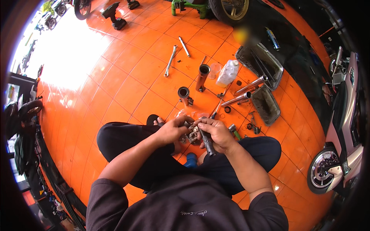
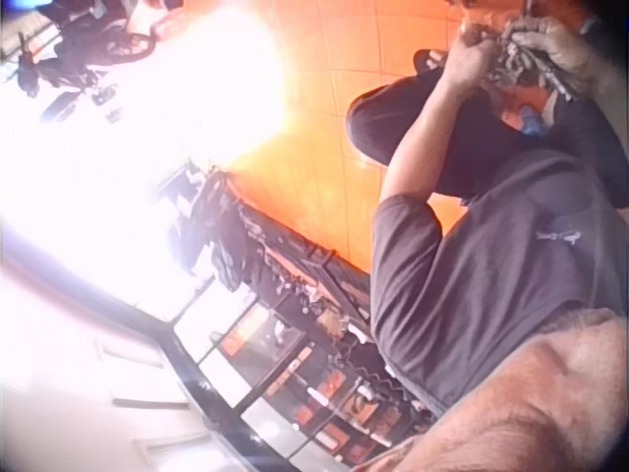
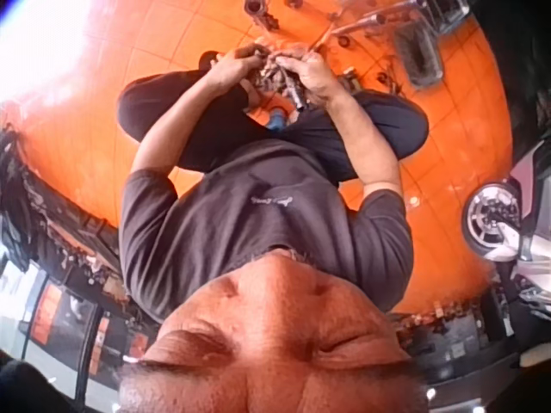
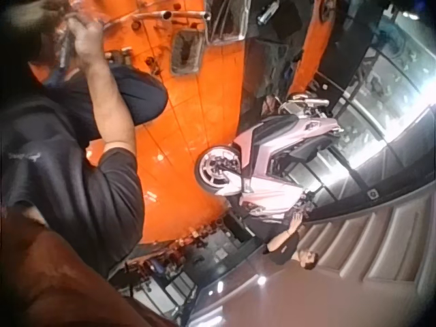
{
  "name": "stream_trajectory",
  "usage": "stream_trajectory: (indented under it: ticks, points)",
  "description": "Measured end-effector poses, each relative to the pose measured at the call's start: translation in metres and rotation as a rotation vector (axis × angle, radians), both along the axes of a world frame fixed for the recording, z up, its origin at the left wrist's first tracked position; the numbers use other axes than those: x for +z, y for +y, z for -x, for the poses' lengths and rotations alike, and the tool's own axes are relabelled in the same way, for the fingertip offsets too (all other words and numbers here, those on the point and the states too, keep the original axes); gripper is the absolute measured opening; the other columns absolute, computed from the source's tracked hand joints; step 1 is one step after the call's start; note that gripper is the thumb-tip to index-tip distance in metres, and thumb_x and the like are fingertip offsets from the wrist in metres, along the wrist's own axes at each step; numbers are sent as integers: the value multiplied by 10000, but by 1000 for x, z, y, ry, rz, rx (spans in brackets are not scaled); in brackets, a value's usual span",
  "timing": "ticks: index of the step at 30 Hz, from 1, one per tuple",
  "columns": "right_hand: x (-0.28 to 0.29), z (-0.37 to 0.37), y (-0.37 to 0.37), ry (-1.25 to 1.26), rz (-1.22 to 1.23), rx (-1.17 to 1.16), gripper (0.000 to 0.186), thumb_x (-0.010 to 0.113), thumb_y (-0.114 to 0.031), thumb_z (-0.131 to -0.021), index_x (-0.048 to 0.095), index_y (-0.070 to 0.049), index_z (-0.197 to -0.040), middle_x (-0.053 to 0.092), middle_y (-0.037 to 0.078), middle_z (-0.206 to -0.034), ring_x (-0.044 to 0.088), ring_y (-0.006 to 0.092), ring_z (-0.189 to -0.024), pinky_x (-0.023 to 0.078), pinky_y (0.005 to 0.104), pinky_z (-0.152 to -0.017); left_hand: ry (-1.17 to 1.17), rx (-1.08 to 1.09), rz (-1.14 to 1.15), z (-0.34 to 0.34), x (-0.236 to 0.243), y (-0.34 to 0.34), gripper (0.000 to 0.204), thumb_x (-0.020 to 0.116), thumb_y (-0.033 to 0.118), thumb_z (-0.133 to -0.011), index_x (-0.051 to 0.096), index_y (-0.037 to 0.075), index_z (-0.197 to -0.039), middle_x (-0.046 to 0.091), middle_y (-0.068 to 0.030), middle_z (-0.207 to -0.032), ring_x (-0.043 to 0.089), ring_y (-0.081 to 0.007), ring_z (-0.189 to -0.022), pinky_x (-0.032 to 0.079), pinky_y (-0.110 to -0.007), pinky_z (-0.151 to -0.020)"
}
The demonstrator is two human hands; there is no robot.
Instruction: The person disassembles a motorcycle shock absorber component by hand, removing a spring and small internal metal parts before wiping them with a cloth.
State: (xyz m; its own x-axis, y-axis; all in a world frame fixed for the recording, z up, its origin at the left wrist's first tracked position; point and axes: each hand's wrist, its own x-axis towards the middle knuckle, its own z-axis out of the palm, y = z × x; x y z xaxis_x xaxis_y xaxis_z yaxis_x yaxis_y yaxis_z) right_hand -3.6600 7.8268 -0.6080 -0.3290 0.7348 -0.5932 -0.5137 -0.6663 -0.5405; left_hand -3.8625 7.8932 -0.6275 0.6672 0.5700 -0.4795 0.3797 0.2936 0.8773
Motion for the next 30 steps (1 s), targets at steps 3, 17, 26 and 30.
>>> stream_trajectory:
  ticks: [3,17,26,30]
  points:
    - [2,-10,1,153,79,-73,255,482,-238,-989,599,-16,-1032,648,111,-714,615,162,-504,570,294,-474,46,-95,-137,-8,20,-7,433,615,275,-936,529,37,-1287,656,-101,-1031,612,-177,-980,465,-322,-889]
    - [-17,-16,1,-178,-320,-228,295,464,-52,-970,476,3,-1259,624,107,-1090,643,172,-914,550,298,-777,-49,-249,-100,-3,16,-15,322,460,309,-1020,575,31,-1138,604,-62,-803,571,-140,-773,468,-312,-727]
    - [-3,-31,4,130,-399,8,340,550,-28,-911,503,26,-1243,617,179,-1185,607,265,-1135,489,358,-993,-277,-102,194,0,19,-20,377,427,318,-1036,552,4,-1202,584,-5,-868,530,-96,-796,441,-260,-735]
    - [-2,-32,5,226,-323,-39,309,554,-40,-913,525,33,-1211,621,183,-1176,621,265,-1098,506,354,-957,-246,-79,231,2,12,-18,411,384,379,-1038,578,19,-1076,582,-28,-760,534,-103,-665,409,-226,-618]
